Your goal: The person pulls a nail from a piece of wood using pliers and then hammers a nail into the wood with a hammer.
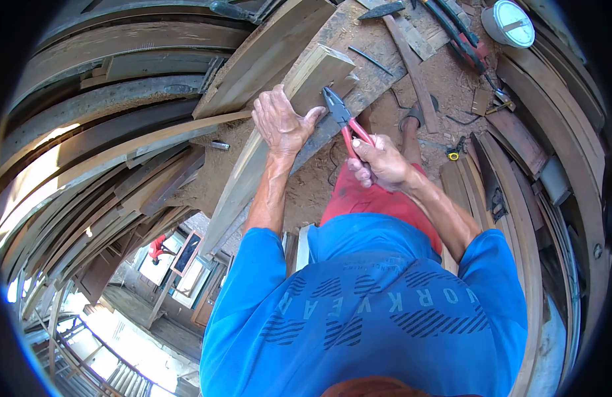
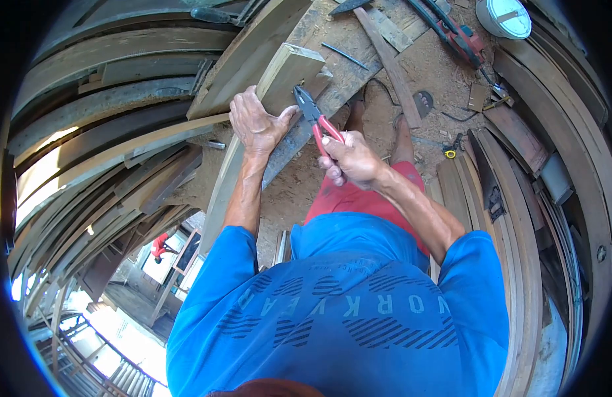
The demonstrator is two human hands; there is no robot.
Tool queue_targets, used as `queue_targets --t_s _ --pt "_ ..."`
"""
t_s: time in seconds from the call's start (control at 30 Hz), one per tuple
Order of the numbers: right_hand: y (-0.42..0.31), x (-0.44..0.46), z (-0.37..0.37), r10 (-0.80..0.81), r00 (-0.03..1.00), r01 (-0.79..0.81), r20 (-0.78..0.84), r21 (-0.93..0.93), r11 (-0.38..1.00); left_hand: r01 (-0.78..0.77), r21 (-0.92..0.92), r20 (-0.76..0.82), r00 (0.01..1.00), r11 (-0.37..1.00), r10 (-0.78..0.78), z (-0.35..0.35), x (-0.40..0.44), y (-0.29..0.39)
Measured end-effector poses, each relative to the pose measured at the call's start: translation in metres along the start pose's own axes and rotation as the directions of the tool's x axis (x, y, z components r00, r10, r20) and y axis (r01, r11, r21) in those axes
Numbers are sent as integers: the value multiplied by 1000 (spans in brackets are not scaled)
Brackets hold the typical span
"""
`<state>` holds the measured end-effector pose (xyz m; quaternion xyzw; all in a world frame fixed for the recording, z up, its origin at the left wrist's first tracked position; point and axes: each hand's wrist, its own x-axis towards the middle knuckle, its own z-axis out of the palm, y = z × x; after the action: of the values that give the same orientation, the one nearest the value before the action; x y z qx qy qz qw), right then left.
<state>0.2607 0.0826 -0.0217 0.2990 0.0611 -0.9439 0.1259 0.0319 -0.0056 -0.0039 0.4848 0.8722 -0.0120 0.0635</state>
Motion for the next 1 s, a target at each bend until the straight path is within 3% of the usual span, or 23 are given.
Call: queue_targets --t_s 0.03,0.13,0.23,0.33,0.43,0.53,0.57,0.6,0.67,0.7,0.77,0.83,0.93,1.0 --pt "-1 -2 -1 -31 997 19 -67 -171 985 2 -5 5 1000 1000 -2 1 -1 -1" --pt "-4 -5 -3 3 1000 -4 -16 -28 1000 0 2 -3 1000 1000 0 3 -2 -1" --pt "6 -3 0 38 986 -96 164 367 925 -5 8 -24 1000 1000 6 4 -2 1" --pt "10 -2 -1 58 967 -185 248 529 828 -8 10 -35 999 1000 8 3 -3 2" --pt "-4 -9 0 80 991 -107 103 290 951 -2 8 -32 999 1000 3 5 -4 2" --pt "-5 -6 -9 0 998 -18 -66 -265 964 3 6 -27 1000 1000 -3 2 -4 3" --pt "-4 -5 -9 20 999 -29 -51 -191 981 4 5 -31 1000 1000 -4 1 -2 4" --pt "-2 -6 -6 46 999 -46 -10 -2 999 2 4 -31 1000 1000 -2 1 -1 4" --pt "2 -5 4 79 993 -104 85 362 926 5 4 -32 999 1000 -5 1 -1 3" --pt "-1 -8 9 98 990 -132 98 452 882 1 9 -36 999 1000 -1 2 -2 2" --pt "2 -5 4 45 999 -43 -8 163 986 -9 19 -39 999 1000 10 5 -3 0" --pt "-1 -4 -6 -37 996 20 -83 -199 980 -1 20 -26 1000 1000 1 3 -3 3" --pt "-4 -9 3 10 999 -6 -40 81 997 2 17 -26 1000 1000 -2 2 -2 3" --pt "16 -10 -4 37 992 -67 121 259 964 -2 5 -20 1000 1000 2 2 1 1"
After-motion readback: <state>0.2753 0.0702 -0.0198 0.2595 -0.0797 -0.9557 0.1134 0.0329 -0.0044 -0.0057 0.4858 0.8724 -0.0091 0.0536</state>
